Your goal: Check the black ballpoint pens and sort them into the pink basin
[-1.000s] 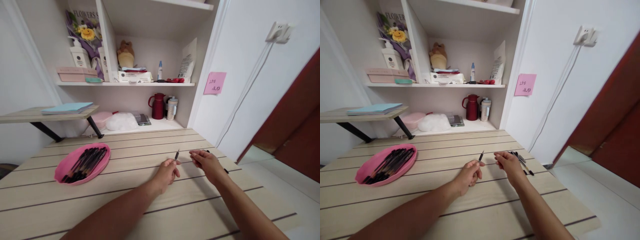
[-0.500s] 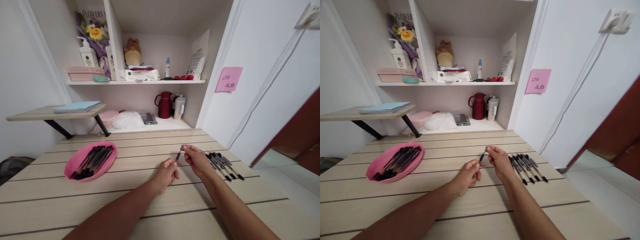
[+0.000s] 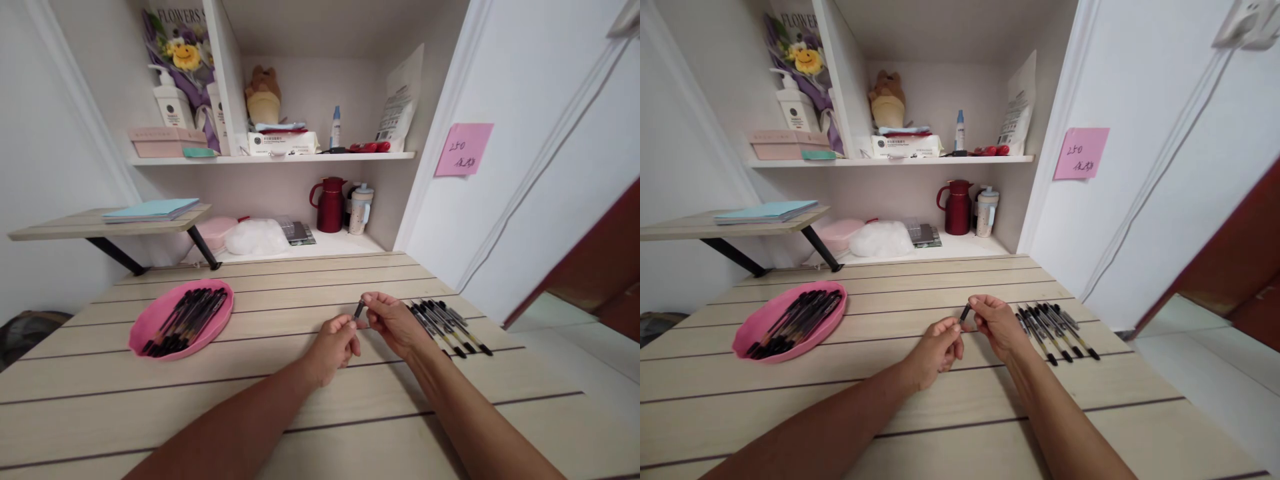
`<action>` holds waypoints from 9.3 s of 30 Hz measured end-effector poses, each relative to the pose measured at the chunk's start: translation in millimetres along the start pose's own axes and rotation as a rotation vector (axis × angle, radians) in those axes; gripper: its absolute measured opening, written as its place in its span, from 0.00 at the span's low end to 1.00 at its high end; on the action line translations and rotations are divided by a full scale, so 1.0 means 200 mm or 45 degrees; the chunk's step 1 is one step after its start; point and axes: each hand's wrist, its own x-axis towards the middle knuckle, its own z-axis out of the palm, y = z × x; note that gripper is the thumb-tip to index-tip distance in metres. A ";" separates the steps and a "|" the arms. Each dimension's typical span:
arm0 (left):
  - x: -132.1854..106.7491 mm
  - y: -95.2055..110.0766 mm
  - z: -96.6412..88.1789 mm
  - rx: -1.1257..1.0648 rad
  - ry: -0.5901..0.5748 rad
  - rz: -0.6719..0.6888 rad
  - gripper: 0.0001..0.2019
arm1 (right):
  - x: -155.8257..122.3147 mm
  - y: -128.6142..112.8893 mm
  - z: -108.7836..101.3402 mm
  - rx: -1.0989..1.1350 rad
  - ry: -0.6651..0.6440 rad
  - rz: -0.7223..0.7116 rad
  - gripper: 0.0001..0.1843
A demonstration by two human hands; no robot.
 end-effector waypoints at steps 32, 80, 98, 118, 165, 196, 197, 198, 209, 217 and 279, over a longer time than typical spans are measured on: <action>-0.02 -0.01 0.00 0.094 -0.035 0.081 0.18 | -0.05 0.01 0.00 0.026 -0.059 -0.046 0.15; -0.01 -0.01 -0.01 0.110 -0.055 0.053 0.19 | -0.05 0.00 -0.03 0.037 -0.122 -0.053 0.12; -0.01 0.00 -0.01 0.089 -0.048 0.047 0.20 | -0.05 0.01 -0.01 -0.063 -0.069 -0.058 0.15; -0.03 0.02 0.00 0.034 -0.036 0.045 0.17 | -0.08 -0.06 -0.30 -2.368 0.392 -0.176 0.08; 0.00 -0.02 -0.02 -0.087 -0.045 -0.006 0.13 | -0.04 -0.05 0.01 -0.129 -0.298 -0.043 0.17; -0.03 0.01 -0.03 -0.139 -0.174 -0.031 0.12 | -0.02 0.01 -0.02 -0.075 -0.146 -0.161 0.12; -0.03 0.01 -0.03 -0.164 -0.181 -0.051 0.12 | -0.03 0.00 -0.01 -0.068 -0.147 -0.164 0.13; -0.02 0.01 -0.04 -0.212 -0.220 -0.092 0.11 | -0.04 0.00 -0.01 -0.037 -0.183 -0.156 0.14; -0.02 0.02 -0.06 -0.205 -0.218 -0.050 0.13 | -0.03 0.03 -0.01 0.038 -0.274 -0.111 0.11; -0.01 0.00 -0.05 -0.231 -0.124 -0.036 0.15 | -0.07 -0.01 0.02 0.082 -0.331 -0.056 0.17; -0.02 0.00 -0.03 -0.168 0.011 -0.043 0.12 | -0.01 0.07 -0.02 -0.209 -0.079 -0.182 0.12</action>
